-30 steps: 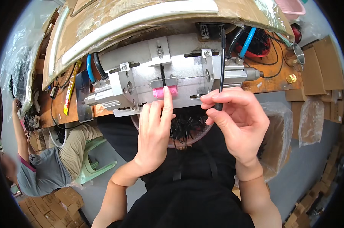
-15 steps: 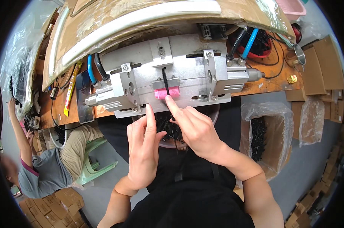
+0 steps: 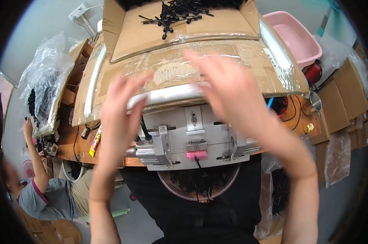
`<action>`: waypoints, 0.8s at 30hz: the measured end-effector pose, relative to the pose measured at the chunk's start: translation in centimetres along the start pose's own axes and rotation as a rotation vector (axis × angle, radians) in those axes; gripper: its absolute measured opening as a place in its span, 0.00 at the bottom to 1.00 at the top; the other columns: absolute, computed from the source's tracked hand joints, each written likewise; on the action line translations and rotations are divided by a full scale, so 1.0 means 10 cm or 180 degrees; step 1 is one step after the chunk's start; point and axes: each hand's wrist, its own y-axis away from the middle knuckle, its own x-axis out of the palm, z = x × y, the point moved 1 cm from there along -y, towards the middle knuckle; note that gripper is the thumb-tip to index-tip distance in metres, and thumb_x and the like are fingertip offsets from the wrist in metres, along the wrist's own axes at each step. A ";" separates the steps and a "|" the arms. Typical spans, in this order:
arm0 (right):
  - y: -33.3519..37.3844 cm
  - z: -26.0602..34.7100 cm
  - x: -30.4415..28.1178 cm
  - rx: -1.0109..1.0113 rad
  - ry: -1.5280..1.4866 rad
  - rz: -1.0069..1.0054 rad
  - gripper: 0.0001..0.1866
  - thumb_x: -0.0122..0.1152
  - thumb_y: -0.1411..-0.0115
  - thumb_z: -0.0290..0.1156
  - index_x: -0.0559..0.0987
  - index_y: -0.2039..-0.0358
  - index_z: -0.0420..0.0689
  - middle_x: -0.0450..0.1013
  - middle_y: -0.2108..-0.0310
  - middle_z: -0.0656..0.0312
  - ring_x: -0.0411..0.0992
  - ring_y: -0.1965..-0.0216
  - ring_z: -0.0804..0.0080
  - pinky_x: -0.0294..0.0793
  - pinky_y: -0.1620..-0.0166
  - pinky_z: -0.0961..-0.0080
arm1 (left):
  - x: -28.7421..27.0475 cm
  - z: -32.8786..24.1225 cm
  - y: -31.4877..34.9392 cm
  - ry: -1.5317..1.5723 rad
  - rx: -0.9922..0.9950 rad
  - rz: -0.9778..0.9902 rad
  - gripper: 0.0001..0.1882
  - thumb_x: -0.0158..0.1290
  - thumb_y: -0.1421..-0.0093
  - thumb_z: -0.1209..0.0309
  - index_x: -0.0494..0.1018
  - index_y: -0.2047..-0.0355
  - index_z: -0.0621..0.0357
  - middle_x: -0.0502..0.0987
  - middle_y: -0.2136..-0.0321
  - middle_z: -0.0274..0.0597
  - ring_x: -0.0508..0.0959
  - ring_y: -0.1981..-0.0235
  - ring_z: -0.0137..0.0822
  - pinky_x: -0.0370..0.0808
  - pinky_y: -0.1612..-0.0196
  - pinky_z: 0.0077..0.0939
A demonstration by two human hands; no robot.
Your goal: The person repeatedly picks up black cable ties from a cardboard box, places them into a metal processing machine, and operates a lever to cut or trim them. The processed ties are then dropped into a pink plastic basin below the machine. The task is performed continuously throughout the clip.
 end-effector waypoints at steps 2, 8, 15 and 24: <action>-0.75 -0.60 0.22 -0.0323 0.0556 -0.0301 0.18 0.56 0.38 0.30 0.73 0.48 0.40 0.73 0.59 0.48 0.71 0.55 0.48 0.72 0.52 0.58 | 0.23 0.51 -0.74 -0.0115 0.0206 -0.0082 0.14 0.53 0.42 0.78 0.75 0.55 0.56 0.74 0.61 0.49 0.75 0.59 0.48 0.71 0.54 0.36; -1.89 -1.59 0.89 0.0092 0.1203 0.0989 0.19 0.46 0.33 0.43 0.74 0.46 0.51 0.71 0.49 0.54 0.67 0.46 0.49 0.70 0.46 0.54 | 0.86 1.59 -1.88 -0.0580 0.0238 0.0436 0.17 0.55 0.39 0.69 0.75 0.49 0.52 0.76 0.54 0.53 0.76 0.53 0.49 0.72 0.50 0.37; -0.94 -1.05 0.56 -0.0356 0.0250 0.0288 0.14 0.45 0.35 0.32 0.75 0.66 0.34 0.72 0.64 0.46 0.67 0.58 0.49 0.67 0.50 0.58 | 0.60 1.11 -1.22 0.0337 0.0285 0.0706 0.14 0.55 0.41 0.73 0.76 0.53 0.58 0.78 0.61 0.51 0.78 0.59 0.49 0.74 0.53 0.35; -0.31 -0.26 -0.07 -0.0193 -0.0344 0.0018 0.11 0.50 0.35 0.28 0.78 0.58 0.38 0.74 0.58 0.50 0.72 0.54 0.55 0.71 0.52 0.65 | 0.06 0.55 -0.66 0.0042 0.0493 0.0292 0.17 0.54 0.41 0.79 0.77 0.52 0.56 0.78 0.55 0.44 0.78 0.55 0.43 0.73 0.51 0.31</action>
